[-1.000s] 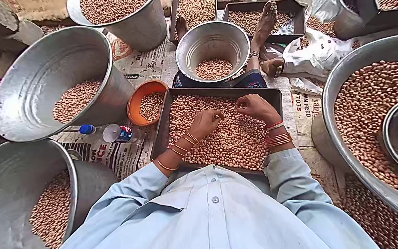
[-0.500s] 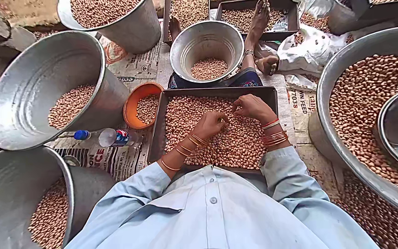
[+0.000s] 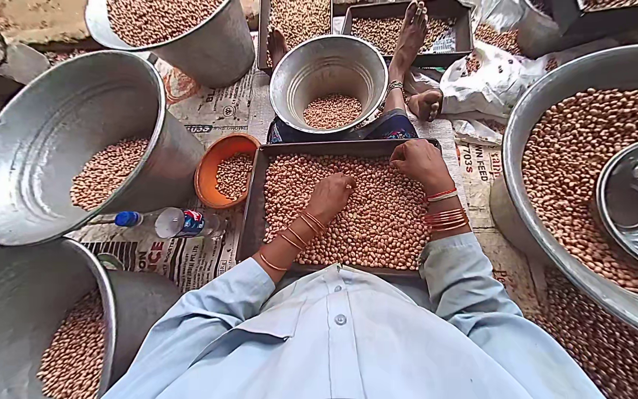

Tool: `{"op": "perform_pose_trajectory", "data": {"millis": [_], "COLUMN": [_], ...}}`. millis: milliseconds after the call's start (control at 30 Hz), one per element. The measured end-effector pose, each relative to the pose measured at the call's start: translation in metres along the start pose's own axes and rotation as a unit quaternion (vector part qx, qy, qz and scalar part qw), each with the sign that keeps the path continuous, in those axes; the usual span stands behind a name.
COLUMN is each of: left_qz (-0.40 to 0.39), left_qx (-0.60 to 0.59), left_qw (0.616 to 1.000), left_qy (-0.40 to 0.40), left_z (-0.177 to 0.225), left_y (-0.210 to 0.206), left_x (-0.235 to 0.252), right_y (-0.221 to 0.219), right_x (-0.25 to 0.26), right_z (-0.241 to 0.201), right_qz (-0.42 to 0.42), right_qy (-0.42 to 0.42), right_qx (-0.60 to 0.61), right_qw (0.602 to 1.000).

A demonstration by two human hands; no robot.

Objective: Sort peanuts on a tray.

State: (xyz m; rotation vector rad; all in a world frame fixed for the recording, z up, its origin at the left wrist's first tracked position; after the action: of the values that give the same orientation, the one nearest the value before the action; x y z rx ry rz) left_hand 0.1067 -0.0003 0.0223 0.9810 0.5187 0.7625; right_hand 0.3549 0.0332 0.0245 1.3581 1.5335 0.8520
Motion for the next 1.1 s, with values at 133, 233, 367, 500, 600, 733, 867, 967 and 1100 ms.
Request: {"op": "perform_pose_trajectory", "data": {"millis": [133, 233, 367, 500, 600, 733, 867, 967, 1100], "left_qz": [0.004, 0.056, 0.146, 0.206, 0.129, 0.043, -0.008, -0.017, 0.018], "left_qx": [-0.026, -0.031, 0.091, 0.113, 0.033, -0.046, 0.007, -0.038, -0.214], "left_qw": [1.0, 0.997, 0.968, 0.951, 0.987, 0.996, 0.993, 0.993, 0.976], "left_qy": [-0.002, 0.037, 0.18, 0.202, 0.085, -0.065, -0.117, -0.108, 0.029], "left_z": [-0.003, -0.028, -0.079, -0.109, -0.06, -0.014, -0.005, -0.007, -0.028], "left_y": [0.001, 0.021, 0.078, 0.109, 0.079, 0.022, -0.021, -0.018, 0.023], "left_x": [0.0, -0.015, -0.042, -0.042, -0.052, -0.032, 0.0, 0.001, -0.035], "right_y": [-0.001, -0.006, -0.012, -0.016, -0.018, -0.018, -0.016, -0.017, -0.017], "right_x": [-0.003, -0.004, -0.002, 0.005, 0.006, -0.002, -0.008, -0.006, -0.006], "right_z": [-0.004, -0.006, -0.01, -0.016, -0.017, -0.018, -0.02, -0.02, -0.021], "right_qz": [-0.053, -0.068, -0.07, -0.059, -0.05, -0.045, -0.042, -0.051, -0.071], "right_qy": [0.005, 0.014, 0.006, 0.01, 0.016, 0.014, 0.01, 0.011, -0.002], "right_qx": [-0.027, -0.065, -0.092, -0.108, -0.11, -0.118, -0.122, -0.126, -0.13], "right_qw": [0.998, 0.995, 0.993, 0.992, 0.993, 0.992, 0.992, 0.991, 0.989]}}
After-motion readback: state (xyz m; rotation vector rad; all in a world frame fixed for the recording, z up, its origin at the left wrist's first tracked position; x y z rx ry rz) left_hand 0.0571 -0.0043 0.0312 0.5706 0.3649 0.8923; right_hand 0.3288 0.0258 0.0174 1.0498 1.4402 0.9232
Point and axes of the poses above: each hand's wrist, its own x-axis towards the middle knuckle, its own y-axis out of the back of the hand, z = x × y, the point moved 2 cm from there along x, towards the middle knuckle, and after that the axes turned 3 degrees about -z, right-handed, at the moved point
